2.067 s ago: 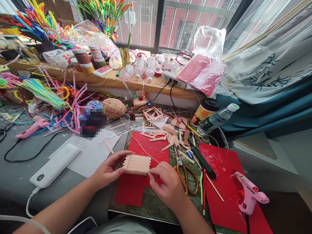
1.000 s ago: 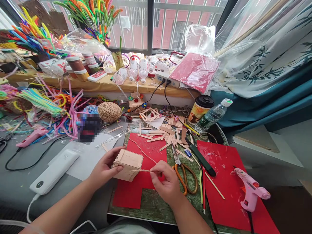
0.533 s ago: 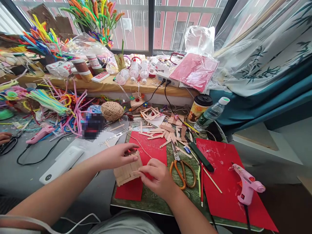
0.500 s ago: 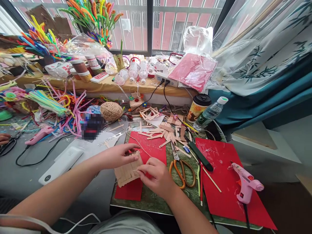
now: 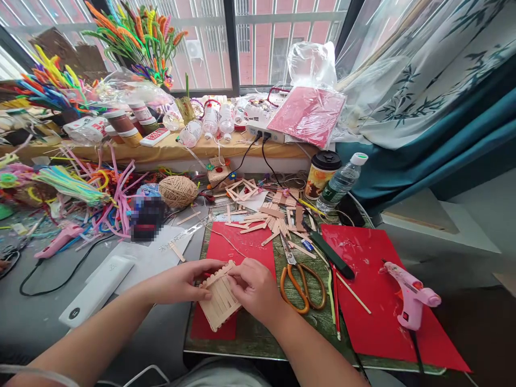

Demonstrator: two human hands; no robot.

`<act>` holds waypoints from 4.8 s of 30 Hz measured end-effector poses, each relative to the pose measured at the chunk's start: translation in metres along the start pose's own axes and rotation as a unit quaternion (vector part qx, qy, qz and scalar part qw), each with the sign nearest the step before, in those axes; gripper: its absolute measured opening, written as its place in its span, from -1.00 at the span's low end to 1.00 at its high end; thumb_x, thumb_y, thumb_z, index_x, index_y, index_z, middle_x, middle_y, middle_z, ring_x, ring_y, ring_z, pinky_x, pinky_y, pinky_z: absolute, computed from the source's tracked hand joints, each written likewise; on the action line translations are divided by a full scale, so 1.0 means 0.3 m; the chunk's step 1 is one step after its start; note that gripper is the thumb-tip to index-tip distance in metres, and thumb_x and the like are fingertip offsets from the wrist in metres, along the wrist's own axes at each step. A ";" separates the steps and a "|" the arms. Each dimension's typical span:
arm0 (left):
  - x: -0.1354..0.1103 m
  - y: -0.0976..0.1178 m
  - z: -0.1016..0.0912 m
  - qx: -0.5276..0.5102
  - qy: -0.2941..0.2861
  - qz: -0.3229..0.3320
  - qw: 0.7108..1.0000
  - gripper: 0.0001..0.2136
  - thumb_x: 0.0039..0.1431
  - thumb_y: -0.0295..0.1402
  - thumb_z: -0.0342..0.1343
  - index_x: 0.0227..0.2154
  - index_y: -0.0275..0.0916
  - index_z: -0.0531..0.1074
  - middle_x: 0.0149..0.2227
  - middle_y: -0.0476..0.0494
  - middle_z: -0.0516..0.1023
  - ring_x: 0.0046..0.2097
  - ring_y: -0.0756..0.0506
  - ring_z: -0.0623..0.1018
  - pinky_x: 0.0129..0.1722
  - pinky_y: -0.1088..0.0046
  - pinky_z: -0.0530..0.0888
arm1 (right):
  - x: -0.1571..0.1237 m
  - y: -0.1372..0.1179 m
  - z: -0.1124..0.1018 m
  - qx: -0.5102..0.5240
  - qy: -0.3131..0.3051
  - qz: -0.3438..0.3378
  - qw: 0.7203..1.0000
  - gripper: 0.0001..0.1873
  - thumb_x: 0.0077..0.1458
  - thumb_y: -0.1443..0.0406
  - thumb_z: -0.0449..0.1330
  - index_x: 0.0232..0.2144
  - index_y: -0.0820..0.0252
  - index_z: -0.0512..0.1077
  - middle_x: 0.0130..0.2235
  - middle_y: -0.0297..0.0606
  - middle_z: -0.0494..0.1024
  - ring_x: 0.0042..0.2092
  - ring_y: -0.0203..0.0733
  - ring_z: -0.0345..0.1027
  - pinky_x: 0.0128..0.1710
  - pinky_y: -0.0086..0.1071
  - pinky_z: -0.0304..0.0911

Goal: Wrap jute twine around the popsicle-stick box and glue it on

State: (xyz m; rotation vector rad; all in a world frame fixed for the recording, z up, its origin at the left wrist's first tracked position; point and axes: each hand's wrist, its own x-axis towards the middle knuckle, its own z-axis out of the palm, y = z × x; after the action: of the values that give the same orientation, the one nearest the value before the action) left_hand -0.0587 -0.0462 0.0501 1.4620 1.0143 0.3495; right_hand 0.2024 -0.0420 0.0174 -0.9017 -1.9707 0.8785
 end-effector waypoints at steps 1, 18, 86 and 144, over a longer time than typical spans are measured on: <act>-0.002 -0.006 0.003 -0.022 0.000 -0.008 1.000 -0.32 0.15 -0.35 0.38 0.33 -0.02 0.34 0.32 -0.19 0.45 0.30 -0.33 0.46 0.24 0.14 0.43 | 0.000 0.002 -0.001 0.009 0.000 0.006 1.000 -0.88 0.30 0.34 0.23 -0.22 0.08 0.59 -0.37 -0.31 0.47 -0.30 -0.18 0.35 -0.28 -0.31 0.24; 0.043 0.006 0.008 -0.186 -0.040 0.024 0.982 -0.29 0.04 -0.36 0.48 0.28 -0.03 0.42 0.36 -0.26 0.41 0.37 -0.39 0.38 0.35 -0.01 0.30 | -0.025 0.075 -0.002 0.283 -0.018 0.213 0.935 -0.49 0.19 0.16 0.35 0.17 0.06 0.48 -0.32 -0.40 0.37 -0.30 -0.27 0.30 -0.28 -0.40 0.30; -0.001 0.166 -0.123 -0.151 0.005 0.068 0.986 -0.41 0.20 -0.08 0.34 0.25 -0.17 0.49 0.21 -0.37 0.58 0.15 -0.47 0.60 0.10 0.08 0.55 | -0.017 0.022 -0.092 0.231 -0.033 0.045 0.971 -0.51 -0.02 0.19 0.56 -0.05 0.06 0.54 0.00 -0.18 0.58 0.04 -0.03 0.46 0.12 -0.12 0.36; -0.002 0.042 0.048 0.210 0.206 0.091 0.951 -0.63 0.29 -0.24 0.24 0.14 -0.08 0.48 0.15 -0.23 0.55 0.16 -0.26 0.50 0.17 0.19 0.42 | -0.029 0.016 0.018 0.186 -0.019 0.180 0.966 -0.56 0.21 0.34 0.28 0.14 0.06 0.48 0.10 -0.16 0.56 0.07 -0.06 0.51 0.12 -0.17 0.44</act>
State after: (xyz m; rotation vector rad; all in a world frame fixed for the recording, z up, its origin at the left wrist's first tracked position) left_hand -0.0437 -0.0543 0.0590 1.9241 1.3479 0.6206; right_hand 0.2028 -0.0481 0.0080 -1.0362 -1.6136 1.4284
